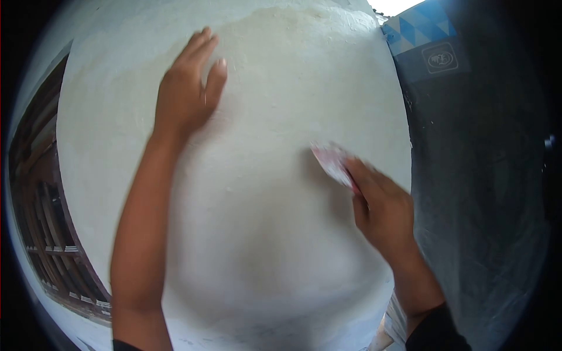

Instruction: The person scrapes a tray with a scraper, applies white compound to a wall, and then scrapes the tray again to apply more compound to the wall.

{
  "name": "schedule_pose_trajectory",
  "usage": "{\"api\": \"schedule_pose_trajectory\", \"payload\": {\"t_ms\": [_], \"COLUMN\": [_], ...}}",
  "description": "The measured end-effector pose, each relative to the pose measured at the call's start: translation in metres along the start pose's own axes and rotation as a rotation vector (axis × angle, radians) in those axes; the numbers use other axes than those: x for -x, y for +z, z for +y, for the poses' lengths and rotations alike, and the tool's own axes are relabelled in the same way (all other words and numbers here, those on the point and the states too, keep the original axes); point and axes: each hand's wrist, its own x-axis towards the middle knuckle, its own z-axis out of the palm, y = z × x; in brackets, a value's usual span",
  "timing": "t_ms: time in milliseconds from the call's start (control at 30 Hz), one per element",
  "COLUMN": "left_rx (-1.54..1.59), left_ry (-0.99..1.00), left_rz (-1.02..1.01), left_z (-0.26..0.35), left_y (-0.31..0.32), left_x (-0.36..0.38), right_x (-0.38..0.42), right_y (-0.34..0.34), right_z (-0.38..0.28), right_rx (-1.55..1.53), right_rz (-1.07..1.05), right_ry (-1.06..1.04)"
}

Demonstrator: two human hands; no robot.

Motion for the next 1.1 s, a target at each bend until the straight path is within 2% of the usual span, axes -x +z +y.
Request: {"api": "schedule_pose_trajectory", "payload": {"t_ms": [67, 133, 200, 267, 367, 467, 500, 567, 600, 667, 700, 800, 867, 933, 1000, 1100], "left_rx": [0.205, 0.491, 0.573, 0.627, 0.692, 0.729, 0.751, 0.785, 0.783, 0.789, 0.784, 0.769, 0.753, 0.756, 0.760, 0.775], "left_ry": [-0.155, -0.348, -0.489, -0.673, -0.902, -0.992, -1.050, -1.127, -1.164, -1.210, -1.237, -1.302, -1.419, -1.498, -1.654, -1.711], "left_rz": [-0.054, -0.125, -0.203, -0.223, -0.346, -0.506, -0.523, -0.545, -0.576, -0.617, -0.609, -0.606, -0.627, -0.626, -0.623, -0.640], "left_z": [0.056, 0.113, 0.167, 0.219, 0.278, 0.310, 0.316, 0.322, 0.323, 0.327, 0.329, 0.336, 0.343, 0.354, 0.363, 0.368], "left_y": [-0.039, -0.075, -0.113, -0.133, -0.167, -0.203, -0.214, -0.240, -0.254, -0.275, -0.286, -0.324, -0.354, -0.378, -0.395, -0.409], "left_x": [0.053, 0.121, 0.193, 0.266, 0.323, 0.340, 0.343, 0.346, 0.346, 0.346, 0.348, 0.349, 0.356, 0.367, 0.371, 0.364], "right_x": [0.058, 0.125, 0.178, 0.231, 0.270, 0.296, 0.307, 0.323, 0.326, 0.328, 0.323, 0.329, 0.324, 0.316, 0.321, 0.322], "right_y": [-0.019, -0.036, -0.046, -0.045, -0.064, -0.086, -0.092, -0.108, -0.113, -0.122, -0.128, -0.142, -0.156, -0.171, -0.180, -0.195], "right_z": [-0.013, -0.033, -0.057, -0.072, -0.100, -0.117, -0.125, -0.145, -0.153, -0.174, -0.184, -0.217, -0.238, -0.253, -0.256, -0.253], "right_rx": [-0.180, -0.503, -0.900, -1.086, -1.343, -1.282, -1.273, -1.296, -1.275, -1.345, -1.309, -1.294, -1.291, -1.248, -1.221, -1.189], "right_rz": [0.014, -0.032, 0.051, 0.064, -0.170, -0.308, -0.314, -0.350, -0.355, -0.278, -0.334, -0.336, -0.307, -0.401, -0.458, -0.416], "right_ry": [0.205, 0.656, 1.069, 1.227, 1.567, 1.869, 1.874, 2.047, 2.058, 2.156, 2.151, 2.178, 2.188, 2.188, 2.177, 2.118]}}
